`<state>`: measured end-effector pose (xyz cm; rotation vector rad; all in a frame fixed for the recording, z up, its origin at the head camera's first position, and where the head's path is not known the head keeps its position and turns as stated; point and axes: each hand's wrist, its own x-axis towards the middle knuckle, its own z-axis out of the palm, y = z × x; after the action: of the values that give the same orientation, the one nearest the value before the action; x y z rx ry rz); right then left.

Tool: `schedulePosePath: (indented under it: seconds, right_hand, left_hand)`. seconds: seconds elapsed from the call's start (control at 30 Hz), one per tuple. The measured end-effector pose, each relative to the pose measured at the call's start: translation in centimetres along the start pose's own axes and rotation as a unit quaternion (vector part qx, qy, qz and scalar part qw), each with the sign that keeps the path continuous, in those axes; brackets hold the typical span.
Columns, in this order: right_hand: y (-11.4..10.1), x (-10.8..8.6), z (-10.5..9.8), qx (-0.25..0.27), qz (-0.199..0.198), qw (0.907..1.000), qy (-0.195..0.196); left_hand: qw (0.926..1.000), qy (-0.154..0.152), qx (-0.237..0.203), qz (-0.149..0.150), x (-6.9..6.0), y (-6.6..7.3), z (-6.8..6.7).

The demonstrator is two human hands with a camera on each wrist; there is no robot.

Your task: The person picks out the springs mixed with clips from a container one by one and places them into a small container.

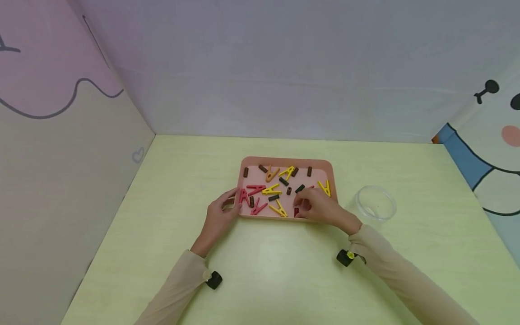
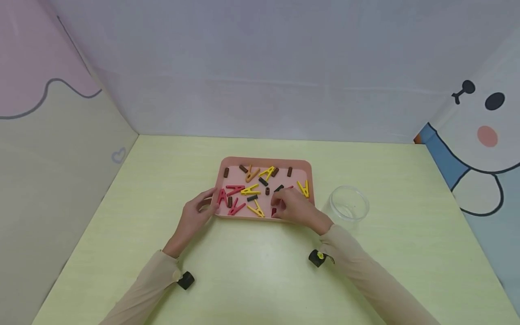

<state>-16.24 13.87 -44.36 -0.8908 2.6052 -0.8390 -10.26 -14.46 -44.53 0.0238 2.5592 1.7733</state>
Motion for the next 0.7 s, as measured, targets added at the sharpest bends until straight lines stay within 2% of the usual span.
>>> schedulePosePath:
  seconds: [0.1,0.23,0.47,0.7]
  right_hand:
    - [0.0,0.2,0.0,0.000,0.004,1.0000,-0.007]
    - [0.1,0.3,0.1,0.002,-0.001,0.9999,-0.016]
    - [-0.1,0.4,0.1,-0.001,0.005,0.9998,-0.018]
    - [-0.5,0.4,0.0,-0.010,0.003,0.9999,-0.010]
  left_hand:
    - [1.0000,0.000,0.006,0.002,-0.2,0.7,-0.1]
    - [1.0000,0.001,0.008,-0.001,-0.1,0.1,-0.1]
    - [1.0000,0.009,-0.001,0.002,1.1,-3.5,0.4]
    - [0.9998,0.015,-0.005,0.014,1.3,-4.0,0.5]
